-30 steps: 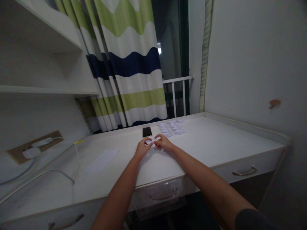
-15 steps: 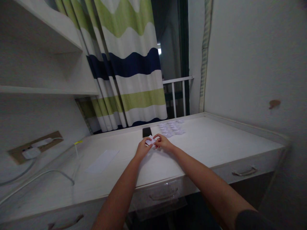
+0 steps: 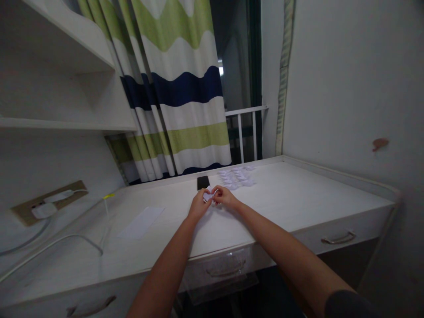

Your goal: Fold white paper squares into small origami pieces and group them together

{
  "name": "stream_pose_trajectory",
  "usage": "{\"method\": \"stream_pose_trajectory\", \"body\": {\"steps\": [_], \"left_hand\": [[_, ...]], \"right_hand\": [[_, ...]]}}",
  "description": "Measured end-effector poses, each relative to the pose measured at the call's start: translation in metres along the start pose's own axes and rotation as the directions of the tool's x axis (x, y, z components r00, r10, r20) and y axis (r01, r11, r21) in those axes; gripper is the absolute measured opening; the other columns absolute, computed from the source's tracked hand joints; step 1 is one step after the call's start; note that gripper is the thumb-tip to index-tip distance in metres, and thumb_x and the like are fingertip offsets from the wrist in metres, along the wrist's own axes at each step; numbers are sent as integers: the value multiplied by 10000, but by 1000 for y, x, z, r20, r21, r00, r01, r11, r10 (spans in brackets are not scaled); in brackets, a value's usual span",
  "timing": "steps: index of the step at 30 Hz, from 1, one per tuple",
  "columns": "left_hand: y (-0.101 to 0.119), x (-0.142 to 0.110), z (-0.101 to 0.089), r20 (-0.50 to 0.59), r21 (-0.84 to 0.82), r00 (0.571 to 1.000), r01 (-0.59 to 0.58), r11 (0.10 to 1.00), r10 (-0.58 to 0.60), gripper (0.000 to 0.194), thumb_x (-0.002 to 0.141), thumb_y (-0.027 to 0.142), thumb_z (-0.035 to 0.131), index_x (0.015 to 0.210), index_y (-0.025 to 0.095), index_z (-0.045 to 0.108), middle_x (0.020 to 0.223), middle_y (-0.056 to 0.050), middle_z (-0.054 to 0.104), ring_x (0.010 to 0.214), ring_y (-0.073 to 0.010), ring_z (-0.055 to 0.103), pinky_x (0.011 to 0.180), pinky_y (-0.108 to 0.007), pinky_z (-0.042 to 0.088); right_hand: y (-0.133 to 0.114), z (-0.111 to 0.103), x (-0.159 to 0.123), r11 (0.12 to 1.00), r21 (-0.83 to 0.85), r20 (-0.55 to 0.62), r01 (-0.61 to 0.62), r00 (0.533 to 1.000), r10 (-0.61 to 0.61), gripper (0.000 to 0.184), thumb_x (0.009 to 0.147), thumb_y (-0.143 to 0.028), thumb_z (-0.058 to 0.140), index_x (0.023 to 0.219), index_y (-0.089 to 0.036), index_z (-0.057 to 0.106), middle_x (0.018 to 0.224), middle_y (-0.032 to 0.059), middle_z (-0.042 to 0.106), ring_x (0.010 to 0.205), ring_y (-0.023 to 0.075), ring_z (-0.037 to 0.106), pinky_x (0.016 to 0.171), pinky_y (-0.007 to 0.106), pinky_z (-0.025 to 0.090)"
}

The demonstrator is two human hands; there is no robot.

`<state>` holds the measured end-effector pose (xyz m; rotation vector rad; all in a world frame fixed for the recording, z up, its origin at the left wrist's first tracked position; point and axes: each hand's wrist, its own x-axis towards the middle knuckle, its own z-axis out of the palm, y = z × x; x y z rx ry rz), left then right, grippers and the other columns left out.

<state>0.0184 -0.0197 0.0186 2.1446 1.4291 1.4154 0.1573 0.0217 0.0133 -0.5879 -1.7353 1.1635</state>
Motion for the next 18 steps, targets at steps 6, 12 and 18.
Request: {"method": "stream_pose_trajectory", "body": {"steps": [6, 12, 18], "left_hand": [[2, -1, -2, 31, -134, 999, 29, 991, -25, 192, 662, 206, 523, 851, 175, 517, 800, -12, 547, 598, -95, 505, 512, -199, 409], [-2, 0, -2, 43, -172, 998, 42, 984, -35, 264, 649, 240, 566, 897, 182, 498, 820, -15, 544, 629, -103, 518, 500, -195, 424], [-5, 2, -3, 14, -252, 997, 71, 965, -70, 453, 630, 155, 557, 1049, 218, 395, 795, 5, 570, 666, -112, 540, 555, -215, 447]], "right_hand": [[-1, 1, 0, 995, 71, -21, -73, 997, 74, 183, 614, -221, 569, 757, -167, 469, 504, -37, 580, 462, 106, 563, 450, 199, 417], [-4, 0, -1, 995, 62, -56, -72, 996, 75, 218, 608, -186, 555, 794, -178, 441, 509, -51, 580, 466, 99, 562, 455, 192, 417], [1, -4, 0, 999, -20, -134, -47, 990, 44, 255, 618, -234, 565, 824, -192, 420, 469, -89, 535, 404, 83, 517, 415, 180, 390]]}}
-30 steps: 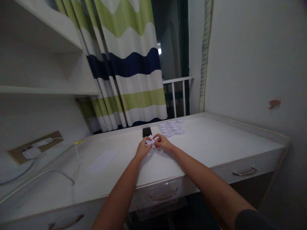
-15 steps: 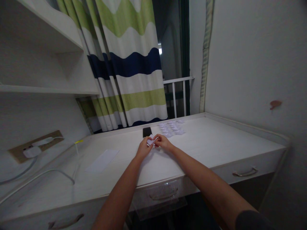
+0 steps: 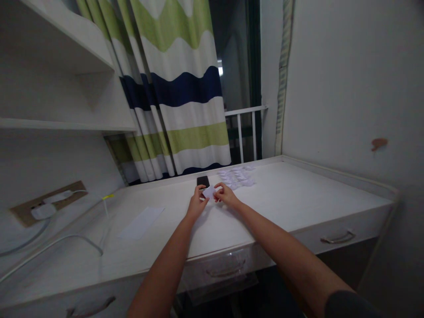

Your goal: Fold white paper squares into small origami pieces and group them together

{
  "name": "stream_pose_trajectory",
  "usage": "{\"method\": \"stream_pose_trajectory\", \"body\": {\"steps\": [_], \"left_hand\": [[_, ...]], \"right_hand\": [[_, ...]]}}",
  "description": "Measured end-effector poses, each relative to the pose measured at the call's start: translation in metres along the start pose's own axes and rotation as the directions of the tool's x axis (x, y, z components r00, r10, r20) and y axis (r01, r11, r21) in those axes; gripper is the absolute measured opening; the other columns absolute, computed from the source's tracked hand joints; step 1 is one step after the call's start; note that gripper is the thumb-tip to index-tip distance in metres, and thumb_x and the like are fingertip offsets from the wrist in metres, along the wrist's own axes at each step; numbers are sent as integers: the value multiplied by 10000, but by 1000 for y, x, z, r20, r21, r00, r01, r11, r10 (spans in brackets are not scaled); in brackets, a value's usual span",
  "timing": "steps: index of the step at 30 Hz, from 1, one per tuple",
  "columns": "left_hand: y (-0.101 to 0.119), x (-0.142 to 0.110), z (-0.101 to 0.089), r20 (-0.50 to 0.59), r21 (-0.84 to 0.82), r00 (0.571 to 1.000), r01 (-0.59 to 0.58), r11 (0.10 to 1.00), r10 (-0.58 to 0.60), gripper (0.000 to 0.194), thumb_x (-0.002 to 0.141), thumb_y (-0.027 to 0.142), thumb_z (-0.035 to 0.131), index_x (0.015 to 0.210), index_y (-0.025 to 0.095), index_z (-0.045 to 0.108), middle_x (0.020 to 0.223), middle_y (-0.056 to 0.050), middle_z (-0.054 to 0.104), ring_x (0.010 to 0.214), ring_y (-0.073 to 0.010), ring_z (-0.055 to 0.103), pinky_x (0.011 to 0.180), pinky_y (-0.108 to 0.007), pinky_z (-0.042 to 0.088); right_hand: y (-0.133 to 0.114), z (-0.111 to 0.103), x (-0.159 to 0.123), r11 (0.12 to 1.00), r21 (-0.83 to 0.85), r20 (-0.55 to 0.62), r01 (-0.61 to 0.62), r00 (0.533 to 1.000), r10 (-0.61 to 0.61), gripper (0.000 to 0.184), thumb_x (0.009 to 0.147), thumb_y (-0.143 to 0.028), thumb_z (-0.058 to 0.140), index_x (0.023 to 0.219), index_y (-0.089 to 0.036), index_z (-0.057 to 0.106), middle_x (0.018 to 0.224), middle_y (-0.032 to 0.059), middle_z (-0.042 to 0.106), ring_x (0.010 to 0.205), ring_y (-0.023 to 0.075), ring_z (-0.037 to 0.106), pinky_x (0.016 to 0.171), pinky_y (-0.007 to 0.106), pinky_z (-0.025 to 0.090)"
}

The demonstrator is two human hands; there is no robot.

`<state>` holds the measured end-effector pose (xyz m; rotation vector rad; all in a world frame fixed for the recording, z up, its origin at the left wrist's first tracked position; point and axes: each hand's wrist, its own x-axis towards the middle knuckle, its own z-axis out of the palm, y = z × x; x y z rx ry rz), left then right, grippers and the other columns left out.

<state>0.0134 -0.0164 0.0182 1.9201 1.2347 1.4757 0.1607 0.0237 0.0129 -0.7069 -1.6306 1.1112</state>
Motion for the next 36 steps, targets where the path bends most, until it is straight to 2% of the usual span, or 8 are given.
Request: {"method": "stream_pose_trajectory", "body": {"steps": [4, 9, 11, 16, 20, 26, 32, 36], "left_hand": [[-2, 1, 0, -29, 9, 1000, 4, 1000, -3, 438, 629, 171, 571, 1030, 206, 398, 765, 7, 568, 670, -114, 544, 558, -217, 450], [-6, 5, -2, -172, 66, 984, -36, 997, 47, 196, 623, 215, 573, 797, 178, 490, 843, -29, 530, 736, -124, 528, 527, -201, 445], [-7, 6, -2, -206, 17, 978, -18, 1000, 22, 190, 619, 257, 576, 765, 175, 487, 879, -38, 512, 754, -131, 529, 517, -206, 452], [-5, 5, -4, -68, -300, 977, 174, 938, -203, 250, 578, 274, 571, 784, 176, 469, 847, -28, 548, 728, -143, 562, 539, -258, 484], [0, 5, -6, -37, -452, 958, 237, 860, -283, 220, 596, 293, 534, 769, 157, 528, 777, -28, 579, 702, -137, 566, 573, -260, 473], [-2, 6, -6, -125, -324, 942, 259, 910, -313, 273, 529, 315, 634, 733, 150, 558, 663, 3, 573, 542, -86, 497, 455, -178, 366], [-4, 6, -5, -40, -276, 971, 217, 936, -237, 257, 505, 270, 649, 703, 148, 540, 593, 11, 573, 517, -93, 506, 466, -184, 349], [-1, 4, -4, -28, -289, 971, 221, 932, -238, 261, 544, 242, 606, 776, 167, 514, 520, 57, 525, 456, -81, 473, 452, -182, 338]], "right_hand": [[1, -1, 2, 1000, 21, -17, -19, 1000, 19, 209, 630, -269, 565, 759, -186, 423, 476, -71, 549, 406, 86, 527, 415, 185, 397], [-2, 0, 0, 996, 83, 23, -29, 999, 27, 196, 635, -263, 572, 724, -182, 418, 529, -32, 593, 488, 110, 583, 454, 202, 434], [-2, 1, 0, 996, 90, 35, -10, 999, 7, 176, 632, -236, 569, 713, -177, 424, 559, -22, 603, 526, 116, 600, 469, 206, 445], [0, 2, 2, 999, 23, 0, 26, 1000, -26, 146, 598, -131, 545, 704, -168, 452, 587, -36, 569, 534, 105, 590, 475, 202, 444], [4, 1, 2, 997, -42, 11, 64, 998, -63, 172, 584, -83, 514, 726, -169, 470, 626, -41, 549, 515, 79, 544, 500, 209, 445], [7, 1, 0, 978, -179, 65, 108, 993, -98, 119, 640, -159, 528, 746, -167, 474, 636, -31, 524, 539, 87, 520, 521, 224, 422], [-4, 0, -5, 921, -315, 82, 228, 974, -213, 235, 599, -262, 638, 762, -168, 497, 783, 2, 546, 716, 118, 513, 602, 240, 409], [-6, 1, -7, 906, -348, 128, 240, 970, -207, 197, 612, -207, 618, 770, -169, 506, 691, -26, 516, 657, 104, 474, 574, 226, 374]]}}
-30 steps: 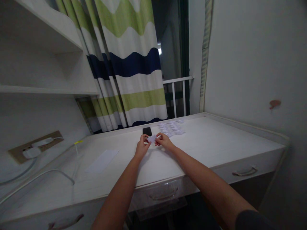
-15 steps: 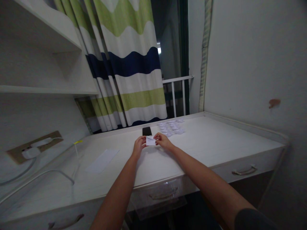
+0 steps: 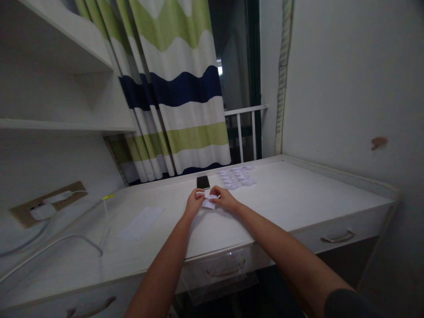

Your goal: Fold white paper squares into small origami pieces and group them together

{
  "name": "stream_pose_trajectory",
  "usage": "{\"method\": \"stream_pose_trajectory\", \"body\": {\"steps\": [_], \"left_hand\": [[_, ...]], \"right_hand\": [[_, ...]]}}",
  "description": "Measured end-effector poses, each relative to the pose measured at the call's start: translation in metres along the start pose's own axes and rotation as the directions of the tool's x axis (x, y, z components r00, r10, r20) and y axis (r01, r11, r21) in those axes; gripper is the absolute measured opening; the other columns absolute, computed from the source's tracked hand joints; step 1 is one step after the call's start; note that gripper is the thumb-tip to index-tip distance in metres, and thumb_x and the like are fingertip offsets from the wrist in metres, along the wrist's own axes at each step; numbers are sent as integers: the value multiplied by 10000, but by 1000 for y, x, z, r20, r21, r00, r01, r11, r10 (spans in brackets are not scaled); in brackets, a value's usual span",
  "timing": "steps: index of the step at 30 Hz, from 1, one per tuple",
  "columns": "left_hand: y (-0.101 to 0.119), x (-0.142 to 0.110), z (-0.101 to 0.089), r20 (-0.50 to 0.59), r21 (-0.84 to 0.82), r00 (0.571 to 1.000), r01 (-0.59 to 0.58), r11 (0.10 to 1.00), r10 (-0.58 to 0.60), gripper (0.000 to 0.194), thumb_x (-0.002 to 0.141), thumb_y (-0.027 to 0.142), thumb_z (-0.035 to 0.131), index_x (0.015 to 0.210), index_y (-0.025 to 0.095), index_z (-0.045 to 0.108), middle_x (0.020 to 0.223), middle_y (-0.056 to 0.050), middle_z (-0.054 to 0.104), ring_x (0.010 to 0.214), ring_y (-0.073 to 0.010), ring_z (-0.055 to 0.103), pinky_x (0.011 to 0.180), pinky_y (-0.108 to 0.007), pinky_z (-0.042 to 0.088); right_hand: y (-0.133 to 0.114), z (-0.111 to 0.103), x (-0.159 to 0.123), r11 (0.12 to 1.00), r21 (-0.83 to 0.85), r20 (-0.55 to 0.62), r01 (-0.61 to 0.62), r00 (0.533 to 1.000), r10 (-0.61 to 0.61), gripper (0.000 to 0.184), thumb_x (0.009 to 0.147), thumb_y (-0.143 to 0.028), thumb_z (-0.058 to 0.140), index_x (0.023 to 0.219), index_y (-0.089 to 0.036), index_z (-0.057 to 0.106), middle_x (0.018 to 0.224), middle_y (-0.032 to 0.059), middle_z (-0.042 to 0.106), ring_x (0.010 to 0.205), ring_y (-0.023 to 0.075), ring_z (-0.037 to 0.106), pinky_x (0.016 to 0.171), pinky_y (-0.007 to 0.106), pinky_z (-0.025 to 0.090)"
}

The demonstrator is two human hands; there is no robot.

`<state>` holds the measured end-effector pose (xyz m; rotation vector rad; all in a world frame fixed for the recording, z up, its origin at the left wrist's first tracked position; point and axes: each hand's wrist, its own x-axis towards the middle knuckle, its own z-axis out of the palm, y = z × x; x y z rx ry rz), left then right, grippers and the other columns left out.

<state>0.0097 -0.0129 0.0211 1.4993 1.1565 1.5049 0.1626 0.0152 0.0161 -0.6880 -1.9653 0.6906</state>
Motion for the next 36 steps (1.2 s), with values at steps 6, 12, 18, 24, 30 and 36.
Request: {"method": "stream_pose_trajectory", "body": {"steps": [6, 12, 18, 24, 30, 36], "left_hand": [[4, -4, 2, 37, 58, 999, -18, 998, 16, 260, 581, 301, 614, 778, 159, 520, 549, 31, 560, 513, -101, 512, 495, -200, 370], [1, -1, 0, 30, 63, 994, -105, 992, 103, 256, 588, 291, 629, 780, 163, 519, 645, -10, 612, 622, -137, 570, 564, -228, 415], [1, -1, 0, 34, 2, 998, -53, 999, 53, 362, 562, 317, 654, 855, 162, 510, 680, -11, 616, 626, -145, 583, 556, -245, 444], [-3, 1, -1, 75, -6, 997, 31, 1000, -30, 377, 552, 344, 654, 840, 134, 530, 624, -27, 621, 550, -142, 584, 517, -248, 451], [2, -2, 0, 78, -10, 997, -22, 1000, 23, 394, 571, 315, 637, 908, 149, 517, 628, -16, 627, 565, -148, 597, 511, -241, 459], [7, -5, 1, 52, 5, 998, -28, 1000, 28, 397, 580, 299, 629, 934, 155, 518, 614, -5, 620, 544, -134, 589, 498, -224, 456]], "right_hand": [[3, 2, 1, 999, 47, -12, -6, 1000, 6, 204, 585, -177, 626, 730, -168, 482, 619, -52, 469, 601, 88, 436, 538, 209, 346], [12, 5, 3, 981, 170, 29, -91, 996, 87, 249, 590, -227, 644, 775, -172, 487, 604, -54, 483, 526, 73, 462, 489, 199, 372], [17, 3, 6, 926, 338, 22, -166, 985, 169, 233, 594, -244, 640, 763, -164, 501, 586, -46, 515, 469, 83, 525, 446, 207, 430], [10, -3, 6, 877, 427, -32, -220, 966, 258, 255, 574, -233, 651, 754, -170, 482, 557, -54, 531, 473, 96, 557, 463, 229, 477], [0, -5, 3, 872, 423, -21, -248, 959, 283, 288, 556, -192, 635, 791, -184, 468, 529, -74, 510, 482, 99, 561, 435, 205, 466], [-4, -7, 3, 885, 412, -21, -217, 969, 247, 280, 564, -224, 624, 793, -181, 469, 566, -58, 528, 522, 104, 566, 424, 193, 453]]}}
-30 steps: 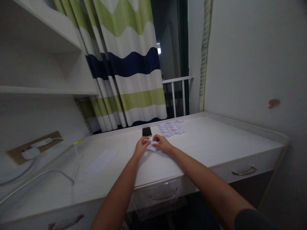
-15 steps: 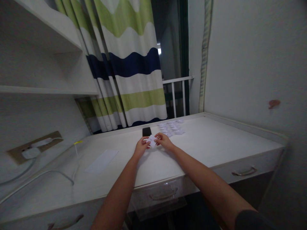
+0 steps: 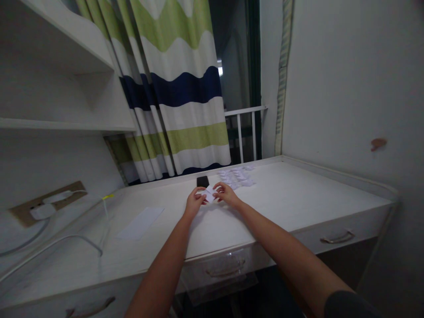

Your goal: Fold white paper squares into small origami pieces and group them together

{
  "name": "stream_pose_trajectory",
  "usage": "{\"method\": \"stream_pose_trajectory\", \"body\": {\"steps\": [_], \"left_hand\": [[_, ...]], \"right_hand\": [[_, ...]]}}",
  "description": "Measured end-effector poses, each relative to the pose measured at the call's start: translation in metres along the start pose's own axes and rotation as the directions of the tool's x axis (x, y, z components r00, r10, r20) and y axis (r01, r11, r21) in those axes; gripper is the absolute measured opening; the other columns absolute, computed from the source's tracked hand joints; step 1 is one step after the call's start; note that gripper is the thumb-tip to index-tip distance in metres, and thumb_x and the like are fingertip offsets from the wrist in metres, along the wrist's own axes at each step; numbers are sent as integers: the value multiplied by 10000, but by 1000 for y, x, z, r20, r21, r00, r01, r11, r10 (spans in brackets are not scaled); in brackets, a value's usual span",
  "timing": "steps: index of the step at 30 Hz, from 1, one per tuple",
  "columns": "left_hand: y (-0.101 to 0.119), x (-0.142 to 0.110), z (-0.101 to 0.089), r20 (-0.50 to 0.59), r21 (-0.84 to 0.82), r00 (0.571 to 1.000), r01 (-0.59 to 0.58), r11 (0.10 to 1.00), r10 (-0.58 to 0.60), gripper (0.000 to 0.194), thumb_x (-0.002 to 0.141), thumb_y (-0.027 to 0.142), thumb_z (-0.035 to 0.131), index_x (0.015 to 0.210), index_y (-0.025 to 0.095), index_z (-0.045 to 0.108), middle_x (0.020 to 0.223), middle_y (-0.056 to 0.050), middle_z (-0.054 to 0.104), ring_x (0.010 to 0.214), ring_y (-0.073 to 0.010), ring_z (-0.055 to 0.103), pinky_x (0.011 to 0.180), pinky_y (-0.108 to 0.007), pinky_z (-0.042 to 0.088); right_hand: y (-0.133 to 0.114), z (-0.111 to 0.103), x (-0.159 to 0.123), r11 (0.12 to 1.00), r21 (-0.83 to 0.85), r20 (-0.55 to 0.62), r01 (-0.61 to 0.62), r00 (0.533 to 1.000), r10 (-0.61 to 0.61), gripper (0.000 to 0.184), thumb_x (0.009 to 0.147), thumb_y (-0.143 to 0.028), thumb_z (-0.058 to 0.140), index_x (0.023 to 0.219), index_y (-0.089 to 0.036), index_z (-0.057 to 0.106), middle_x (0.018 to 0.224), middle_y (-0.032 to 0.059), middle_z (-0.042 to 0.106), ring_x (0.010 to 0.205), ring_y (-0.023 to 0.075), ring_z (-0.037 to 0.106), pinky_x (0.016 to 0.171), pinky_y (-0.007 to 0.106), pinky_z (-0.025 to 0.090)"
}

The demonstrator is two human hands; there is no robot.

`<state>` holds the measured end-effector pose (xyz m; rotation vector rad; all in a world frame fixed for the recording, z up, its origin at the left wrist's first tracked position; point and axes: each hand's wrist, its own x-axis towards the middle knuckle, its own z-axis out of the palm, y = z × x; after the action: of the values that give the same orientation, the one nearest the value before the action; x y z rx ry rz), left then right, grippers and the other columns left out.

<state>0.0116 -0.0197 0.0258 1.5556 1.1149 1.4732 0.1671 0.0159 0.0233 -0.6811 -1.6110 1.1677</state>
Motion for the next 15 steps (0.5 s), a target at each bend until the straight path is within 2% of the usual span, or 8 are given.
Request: {"method": "stream_pose_trajectory", "body": {"steps": [4, 15], "left_hand": [[0, 0, 0, 11, -9, 1000, -4, 1000, 5, 472, 582, 300, 633, 1012, 149, 513, 630, -11, 628, 550, -133, 589, 505, -226, 460], [-1, 1, -1, 23, -18, 1000, 7, 1000, -6, 513, 580, 339, 648, 1038, 131, 547, 660, -37, 641, 579, -150, 602, 497, -228, 456]], "right_hand": [[2, 0, 1, 1000, 15, -10, -18, 1000, 18, 308, 550, -218, 633, 812, -182, 475, 568, -58, 528, 532, 104, 565, 433, 192, 449], [-1, -1, 1, 998, -13, -20, 60, 998, -61, 276, 571, -244, 627, 803, -181, 493, 558, -56, 535, 487, 87, 532, 411, 177, 411]]}}
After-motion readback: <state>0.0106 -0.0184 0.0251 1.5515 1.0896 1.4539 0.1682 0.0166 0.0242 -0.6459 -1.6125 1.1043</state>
